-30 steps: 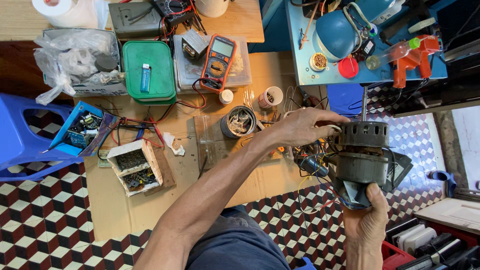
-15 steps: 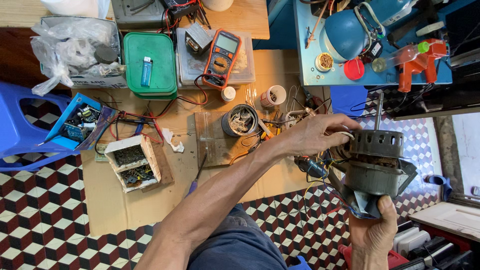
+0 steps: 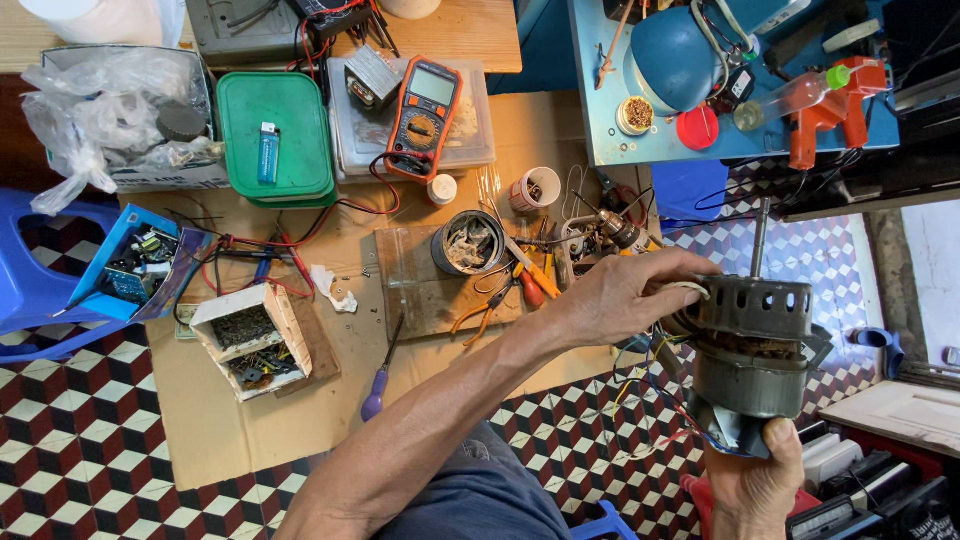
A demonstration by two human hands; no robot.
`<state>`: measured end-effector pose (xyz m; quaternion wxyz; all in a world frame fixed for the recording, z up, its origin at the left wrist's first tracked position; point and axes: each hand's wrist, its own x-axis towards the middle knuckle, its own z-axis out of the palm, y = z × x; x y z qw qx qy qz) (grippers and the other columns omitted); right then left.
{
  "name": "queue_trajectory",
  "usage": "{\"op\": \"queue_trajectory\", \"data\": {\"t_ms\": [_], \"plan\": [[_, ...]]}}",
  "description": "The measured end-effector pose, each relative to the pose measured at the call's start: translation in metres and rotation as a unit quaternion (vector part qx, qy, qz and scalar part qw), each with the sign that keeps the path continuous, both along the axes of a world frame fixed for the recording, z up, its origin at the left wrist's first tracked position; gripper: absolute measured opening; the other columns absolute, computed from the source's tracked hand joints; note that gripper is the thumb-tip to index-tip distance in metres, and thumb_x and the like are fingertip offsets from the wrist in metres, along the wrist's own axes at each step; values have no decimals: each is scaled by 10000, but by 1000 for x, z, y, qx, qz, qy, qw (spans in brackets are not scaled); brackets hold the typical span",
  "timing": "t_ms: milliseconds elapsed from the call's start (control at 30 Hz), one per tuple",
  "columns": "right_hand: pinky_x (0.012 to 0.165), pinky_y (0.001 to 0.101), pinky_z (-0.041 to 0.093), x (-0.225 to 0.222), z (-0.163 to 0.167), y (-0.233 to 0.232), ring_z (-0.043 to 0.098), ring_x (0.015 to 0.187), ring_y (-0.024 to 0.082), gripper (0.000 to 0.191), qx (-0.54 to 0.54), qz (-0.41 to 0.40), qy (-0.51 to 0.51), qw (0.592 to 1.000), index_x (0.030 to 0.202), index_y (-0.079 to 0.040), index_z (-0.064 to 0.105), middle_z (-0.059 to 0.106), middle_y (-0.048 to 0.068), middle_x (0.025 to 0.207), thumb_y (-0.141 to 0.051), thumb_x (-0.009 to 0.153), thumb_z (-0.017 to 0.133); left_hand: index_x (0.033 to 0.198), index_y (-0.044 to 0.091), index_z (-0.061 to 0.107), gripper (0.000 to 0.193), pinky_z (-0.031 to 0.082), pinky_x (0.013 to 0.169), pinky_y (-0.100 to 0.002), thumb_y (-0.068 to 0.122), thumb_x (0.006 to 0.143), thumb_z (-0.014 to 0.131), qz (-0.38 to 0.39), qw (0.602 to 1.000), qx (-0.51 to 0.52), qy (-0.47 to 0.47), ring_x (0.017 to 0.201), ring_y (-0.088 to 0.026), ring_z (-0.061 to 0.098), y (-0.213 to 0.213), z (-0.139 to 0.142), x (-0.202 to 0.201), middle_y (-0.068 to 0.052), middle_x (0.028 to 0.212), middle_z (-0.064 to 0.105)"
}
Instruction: The person sits at a cluttered workbench and works on a disassembled motor. They apply oil to the motor's internal components, rotate the shaft to check movement, and use a screwdriver to adjust internal parts. The person handles the motor housing and rotor throughout the clip.
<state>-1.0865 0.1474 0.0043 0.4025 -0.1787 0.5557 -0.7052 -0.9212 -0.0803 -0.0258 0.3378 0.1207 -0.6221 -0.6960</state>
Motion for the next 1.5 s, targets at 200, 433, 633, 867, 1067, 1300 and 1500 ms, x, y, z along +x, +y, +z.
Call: {"op": "queue_trajectory", "data": {"t_ms": [200, 433, 633, 867, 1067, 1300, 1500], "plan": [[1185, 467, 424, -6, 5, 3, 589, 1293, 267, 813, 3, -10, 8, 1000, 1522, -20, 502, 607, 112, 1404, -328, 835, 810, 1376, 163, 618, 339, 600, 1016, -335, 224, 1045, 585, -1, 1000, 12, 20, 1143, -191, 742, 7, 0, -12, -56, 1245, 751], [1201, 461, 431, -13, 9, 4, 597, 1306, 256, 798, 0, -22, 8, 1000, 1516, -47, 518, 615, 88, 1404, -338, 838, 822, 1354, 175, 627, 312, 614, 992, -331, 230, 1049, 592, -2, 999, 17, 31, 1125, -181, 746, 8, 7, -21, -38, 1205, 749], [1166, 471, 455, -13, 11, 3, 615, 1261, 259, 758, -12, -21, 0, 1000, 1488, -46, 532, 621, 93, 1374, -334, 851, 825, 1346, 168, 634, 317, 611, 969, -342, 222, 1034, 606, -9, 1000, 13, 13, 1104, -183, 750, 4, 10, -24, -45, 1193, 754], [1159, 460, 465, -12, 14, -2, 627, 1258, 258, 785, -8, -27, 11, 1000, 1489, -29, 532, 635, 101, 1367, -343, 830, 821, 1356, 153, 638, 319, 598, 995, -334, 213, 1044, 601, -28, 999, 21, 40, 1138, -181, 732, -1, 12, -27, -58, 1206, 751], [1141, 454, 476, -20, 10, 6, 634, 1238, 267, 688, -20, -20, 0, 1000, 1414, -8, 538, 638, 122, 1327, -308, 862, 818, 1354, 157, 644, 326, 606, 854, -311, 230, 1039, 600, -27, 999, 4, 22, 959, -119, 733, -2, 20, -24, -28, 1067, 759], [1118, 455, 494, -26, 4, 11, 648, 1213, 263, 635, -33, -27, -29, 999, 1384, 3, 592, 667, 105, 1324, -280, 861, 816, 1355, 166, 651, 343, 608, 734, -274, 274, 1039, 576, -54, 997, 49, -25, 764, -82, 702, -2, 32, -16, -1, 873, 714], [1069, 461, 501, -24, 8, 6, 655, 1170, 279, 649, -33, -10, -31, 999, 1390, 17, 607, 676, 127, 1296, -295, 867, 831, 1332, 156, 659, 347, 578, 676, -266, 290, 1022, 579, -46, 997, 36, -45, 704, -74, 682, -4, 36, -16, 14, 804, 683]]}}
